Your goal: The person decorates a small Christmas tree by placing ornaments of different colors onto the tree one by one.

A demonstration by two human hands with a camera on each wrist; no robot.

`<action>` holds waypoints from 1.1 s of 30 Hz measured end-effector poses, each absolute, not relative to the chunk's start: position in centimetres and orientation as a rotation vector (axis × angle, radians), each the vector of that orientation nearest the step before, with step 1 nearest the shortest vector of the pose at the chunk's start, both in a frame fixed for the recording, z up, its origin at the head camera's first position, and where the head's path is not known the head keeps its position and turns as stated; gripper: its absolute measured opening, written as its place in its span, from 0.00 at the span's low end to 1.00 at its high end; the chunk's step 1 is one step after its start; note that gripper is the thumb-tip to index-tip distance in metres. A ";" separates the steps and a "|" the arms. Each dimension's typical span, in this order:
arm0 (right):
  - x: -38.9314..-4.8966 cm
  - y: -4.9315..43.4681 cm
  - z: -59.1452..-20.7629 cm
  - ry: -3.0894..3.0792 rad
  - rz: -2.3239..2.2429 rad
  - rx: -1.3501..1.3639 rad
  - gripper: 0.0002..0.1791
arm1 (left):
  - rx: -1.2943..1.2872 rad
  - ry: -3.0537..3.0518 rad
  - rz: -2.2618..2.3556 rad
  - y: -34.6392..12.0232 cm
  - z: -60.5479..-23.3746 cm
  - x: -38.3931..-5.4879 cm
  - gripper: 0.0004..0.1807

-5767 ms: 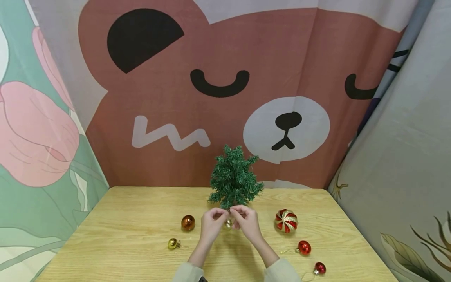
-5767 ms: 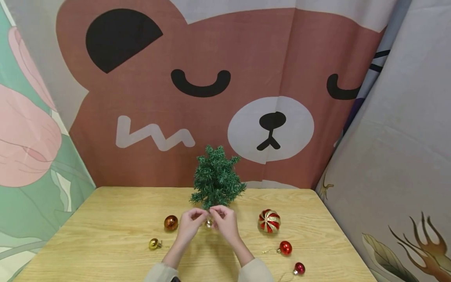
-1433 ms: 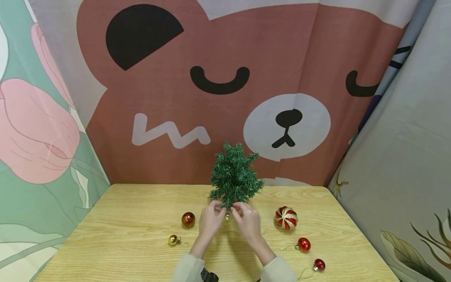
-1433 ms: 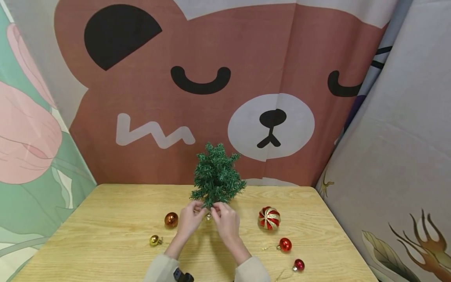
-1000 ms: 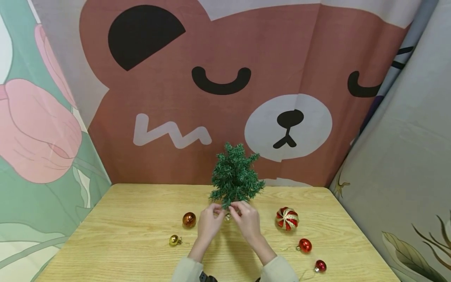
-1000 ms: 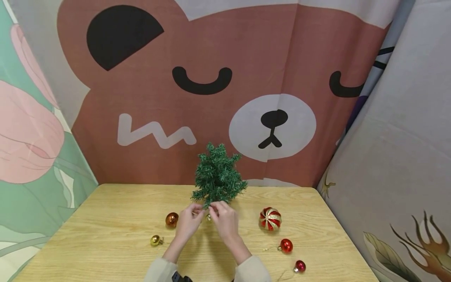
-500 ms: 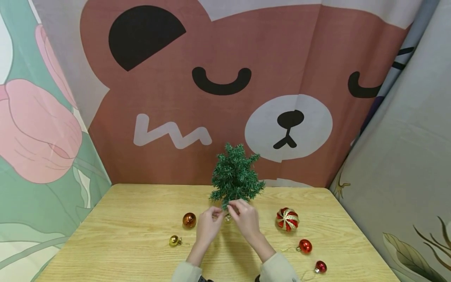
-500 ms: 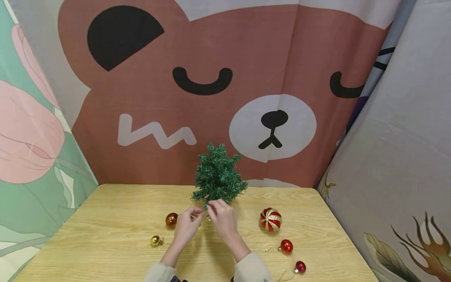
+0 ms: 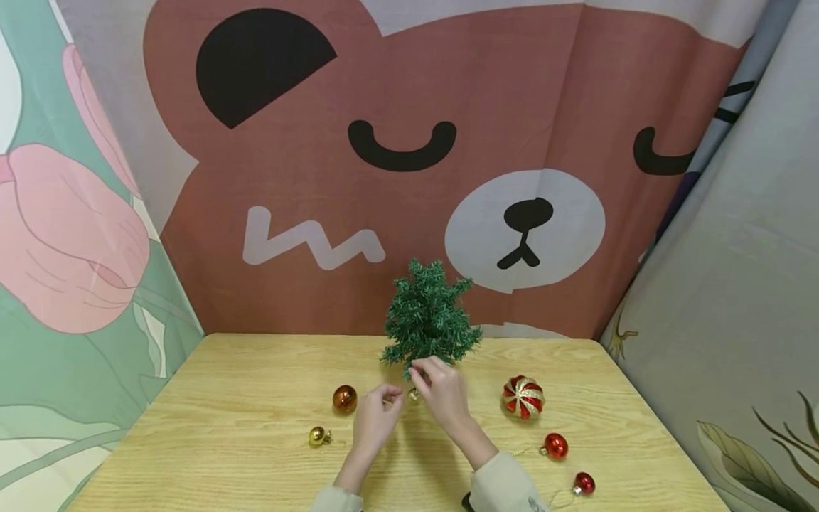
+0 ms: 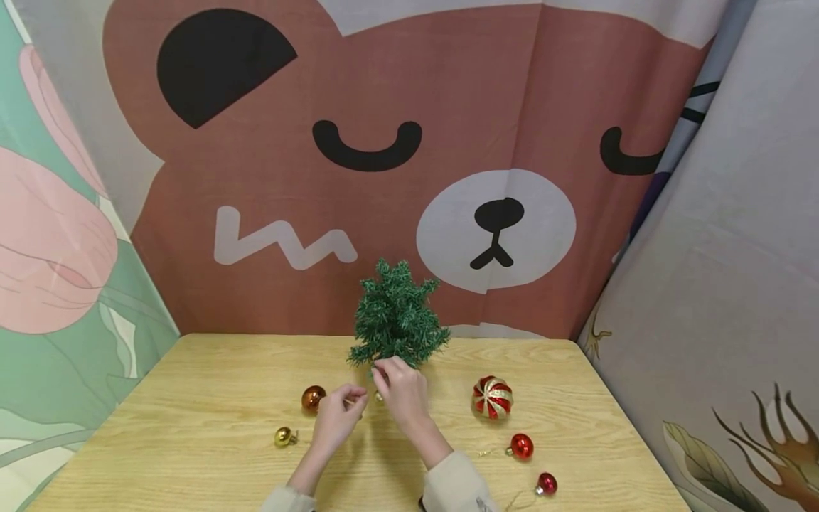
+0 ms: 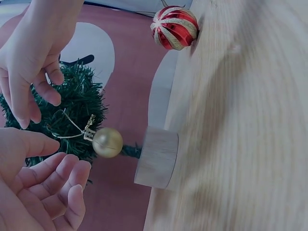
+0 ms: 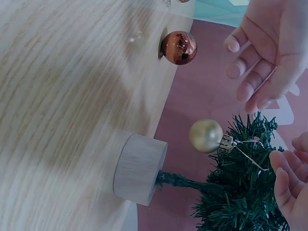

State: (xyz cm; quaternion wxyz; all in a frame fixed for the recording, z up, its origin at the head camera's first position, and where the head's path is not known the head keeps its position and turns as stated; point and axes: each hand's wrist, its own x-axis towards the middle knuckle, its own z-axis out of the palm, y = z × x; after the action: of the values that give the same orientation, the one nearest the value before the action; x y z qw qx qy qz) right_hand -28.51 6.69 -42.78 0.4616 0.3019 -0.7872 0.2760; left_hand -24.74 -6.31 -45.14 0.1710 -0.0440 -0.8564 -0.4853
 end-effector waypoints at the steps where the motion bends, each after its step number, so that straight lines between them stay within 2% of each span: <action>1: -28.5 6.7 -42.7 -1.937 0.676 0.744 0.06 | -0.120 -2.435 -1.381 -6.4 -45.2 -24.7 0.07; 16: -29.1 6.1 -42.3 -1.987 0.600 0.737 0.07 | -0.075 -2.458 -1.422 -6.6 -46.2 -23.8 0.05; 33: -29.7 4.9 -41.7 -2.148 0.531 0.711 0.10 | -0.059 -2.450 -1.497 -7.9 -47.0 -23.1 0.06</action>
State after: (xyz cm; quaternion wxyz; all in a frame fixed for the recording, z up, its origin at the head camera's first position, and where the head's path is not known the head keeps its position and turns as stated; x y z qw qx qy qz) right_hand -29.70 4.88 -41.73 0.3973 0.2809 -0.8481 0.2097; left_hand -23.10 -7.90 -47.01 0.1346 -0.0204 -0.8455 -0.5164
